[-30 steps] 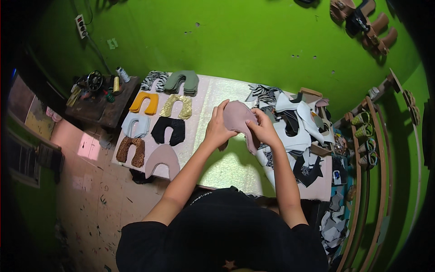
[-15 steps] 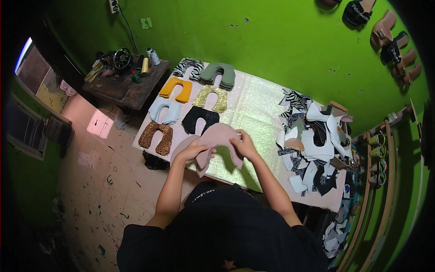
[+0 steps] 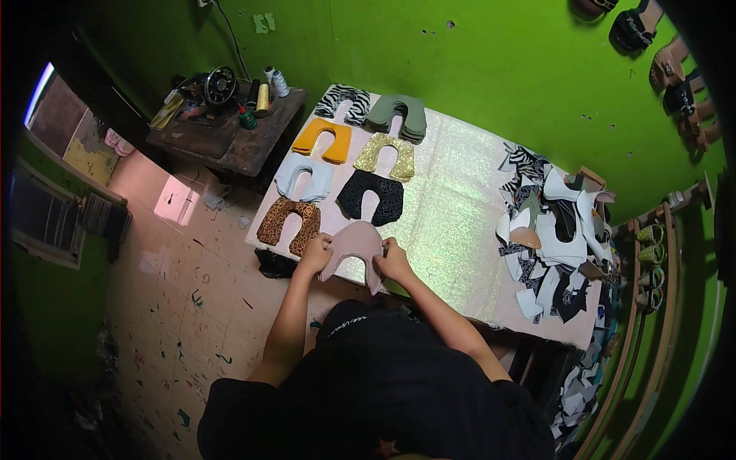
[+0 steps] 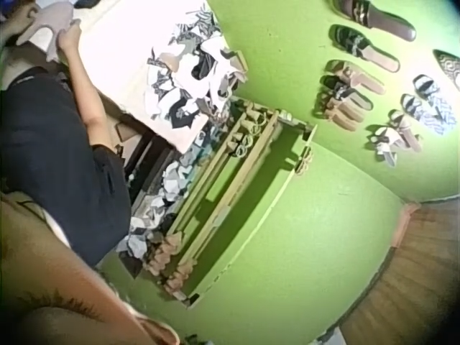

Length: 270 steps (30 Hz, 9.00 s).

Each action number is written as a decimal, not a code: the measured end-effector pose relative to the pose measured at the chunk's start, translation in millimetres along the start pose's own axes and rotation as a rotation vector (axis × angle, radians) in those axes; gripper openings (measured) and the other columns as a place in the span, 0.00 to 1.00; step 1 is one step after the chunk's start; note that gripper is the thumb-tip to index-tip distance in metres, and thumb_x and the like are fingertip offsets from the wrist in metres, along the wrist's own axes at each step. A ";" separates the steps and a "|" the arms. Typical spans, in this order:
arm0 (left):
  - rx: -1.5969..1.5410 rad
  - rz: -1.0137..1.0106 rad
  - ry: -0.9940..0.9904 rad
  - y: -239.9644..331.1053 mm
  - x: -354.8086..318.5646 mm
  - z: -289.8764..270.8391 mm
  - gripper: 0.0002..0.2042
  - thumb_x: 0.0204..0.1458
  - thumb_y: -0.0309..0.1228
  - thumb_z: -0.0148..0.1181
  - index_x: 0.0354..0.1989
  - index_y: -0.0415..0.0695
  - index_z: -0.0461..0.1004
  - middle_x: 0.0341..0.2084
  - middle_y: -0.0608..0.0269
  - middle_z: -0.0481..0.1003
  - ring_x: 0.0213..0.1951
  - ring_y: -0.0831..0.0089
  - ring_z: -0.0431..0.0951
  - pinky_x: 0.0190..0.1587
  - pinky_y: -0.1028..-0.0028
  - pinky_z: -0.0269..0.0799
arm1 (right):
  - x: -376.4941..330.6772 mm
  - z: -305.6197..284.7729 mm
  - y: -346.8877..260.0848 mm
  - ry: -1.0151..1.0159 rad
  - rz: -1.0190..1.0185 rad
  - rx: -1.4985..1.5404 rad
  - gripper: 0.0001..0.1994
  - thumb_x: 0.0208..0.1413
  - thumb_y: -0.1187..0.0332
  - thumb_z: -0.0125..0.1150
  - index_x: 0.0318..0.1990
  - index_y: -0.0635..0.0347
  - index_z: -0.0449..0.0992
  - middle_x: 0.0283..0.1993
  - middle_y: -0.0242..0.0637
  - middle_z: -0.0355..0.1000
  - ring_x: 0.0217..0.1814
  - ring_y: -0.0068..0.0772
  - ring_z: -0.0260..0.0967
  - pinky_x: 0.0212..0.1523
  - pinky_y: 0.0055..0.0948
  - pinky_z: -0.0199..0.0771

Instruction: Organizing and stacking various colored and patterned shoe upper components on a work table.

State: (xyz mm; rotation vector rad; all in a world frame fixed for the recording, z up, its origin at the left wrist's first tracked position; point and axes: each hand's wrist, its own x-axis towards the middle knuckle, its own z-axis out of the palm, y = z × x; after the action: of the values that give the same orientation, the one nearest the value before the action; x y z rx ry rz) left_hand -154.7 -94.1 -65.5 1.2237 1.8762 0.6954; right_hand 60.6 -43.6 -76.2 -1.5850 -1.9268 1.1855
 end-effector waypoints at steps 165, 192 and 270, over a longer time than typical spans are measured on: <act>-1.069 -0.053 -1.044 387.3 53.3 330.5 0.28 0.46 0.40 0.43 0.55 0.37 0.56 0.50 0.50 0.65 0.51 0.60 0.66 0.54 0.59 0.60 | -22.5 -477.3 201.0 0.754 -0.272 -0.527 0.04 0.37 0.69 0.63 0.22 0.56 0.77 0.30 0.31 0.68 0.37 0.36 0.64 0.35 0.34 0.63; -1.304 -0.018 -1.129 380.9 37.0 311.8 0.36 0.51 0.57 0.26 0.56 0.34 0.53 0.49 0.45 0.65 0.45 0.54 0.70 0.51 0.54 0.62 | -24.8 -538.0 159.5 1.324 -0.365 -0.049 0.06 0.56 0.70 0.41 0.35 0.65 0.61 0.39 0.50 0.69 0.37 0.51 0.66 0.39 0.37 0.64; -1.400 -0.076 -0.924 194.1 2.2 125.1 0.19 0.58 0.39 0.39 0.52 0.39 0.59 0.43 0.55 0.68 0.47 0.66 0.69 0.51 0.66 0.63 | -45.0 -169.5 -18.3 0.622 -0.289 0.272 0.10 0.47 0.68 0.55 0.31 0.67 0.69 0.26 0.43 0.68 0.26 0.33 0.65 0.32 0.29 0.66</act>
State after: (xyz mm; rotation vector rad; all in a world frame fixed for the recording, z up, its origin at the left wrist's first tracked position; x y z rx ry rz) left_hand 45.8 -13.0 15.6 0.3511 0.3772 0.9002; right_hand 186.9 -23.8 45.2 -1.2766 -1.4515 0.6864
